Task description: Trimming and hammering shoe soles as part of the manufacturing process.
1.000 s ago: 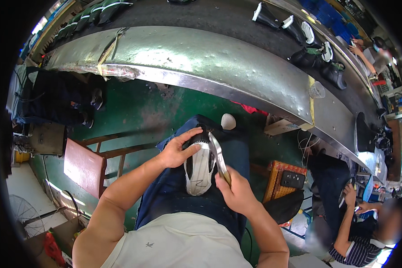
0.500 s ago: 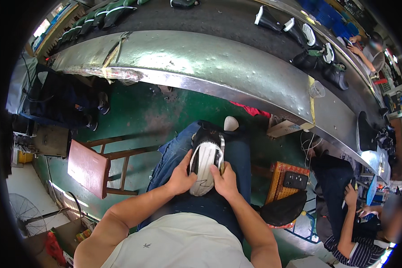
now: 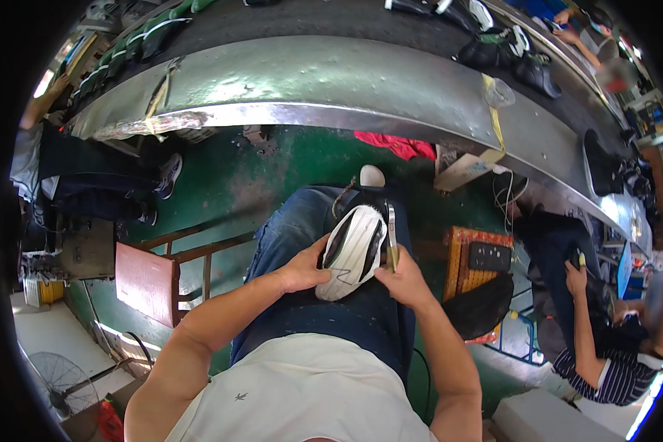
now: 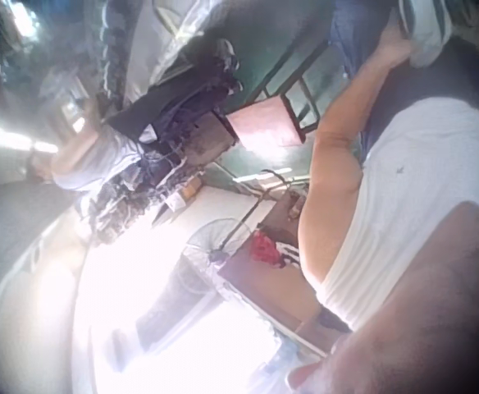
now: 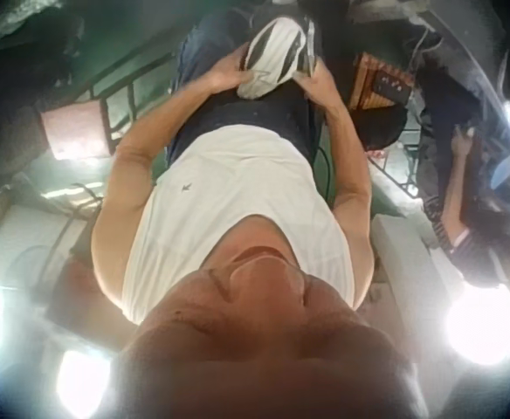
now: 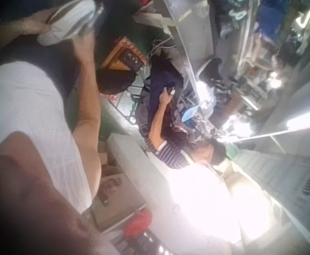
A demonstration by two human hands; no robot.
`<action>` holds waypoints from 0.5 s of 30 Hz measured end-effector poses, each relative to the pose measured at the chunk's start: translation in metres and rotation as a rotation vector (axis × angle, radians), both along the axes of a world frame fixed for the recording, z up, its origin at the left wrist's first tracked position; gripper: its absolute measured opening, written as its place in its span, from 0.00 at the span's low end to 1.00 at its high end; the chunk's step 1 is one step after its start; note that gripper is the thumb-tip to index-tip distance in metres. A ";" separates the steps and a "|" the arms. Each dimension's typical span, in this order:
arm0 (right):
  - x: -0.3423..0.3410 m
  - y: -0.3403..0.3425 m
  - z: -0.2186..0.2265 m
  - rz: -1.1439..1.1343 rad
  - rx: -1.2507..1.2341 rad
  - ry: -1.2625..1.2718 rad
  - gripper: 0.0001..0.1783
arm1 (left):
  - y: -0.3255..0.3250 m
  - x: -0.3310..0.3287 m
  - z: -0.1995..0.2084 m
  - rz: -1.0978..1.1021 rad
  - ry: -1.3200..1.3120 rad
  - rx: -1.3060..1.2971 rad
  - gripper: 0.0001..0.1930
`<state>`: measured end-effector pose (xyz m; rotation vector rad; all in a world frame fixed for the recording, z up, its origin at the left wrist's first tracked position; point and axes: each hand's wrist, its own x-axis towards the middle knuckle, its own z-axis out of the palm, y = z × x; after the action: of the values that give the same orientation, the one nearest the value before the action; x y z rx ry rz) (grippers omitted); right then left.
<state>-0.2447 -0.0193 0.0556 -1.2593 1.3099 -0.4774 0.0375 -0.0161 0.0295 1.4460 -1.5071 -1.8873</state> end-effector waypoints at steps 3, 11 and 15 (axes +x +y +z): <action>-0.022 0.021 0.031 -0.053 0.058 0.003 0.19 | 0.009 -0.010 0.008 -0.011 -0.114 -0.135 0.57; -0.016 0.023 0.079 0.558 -0.339 0.457 0.32 | 0.017 -0.025 -0.002 0.088 -0.076 -0.091 0.59; 0.003 0.003 0.096 0.765 -0.447 0.801 0.29 | 0.020 -0.032 0.009 0.145 -0.068 0.027 0.59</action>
<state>-0.2420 -0.0158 0.1520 -2.3359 1.2336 0.3524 0.0054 0.0040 0.0386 1.6002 -1.3712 -1.7962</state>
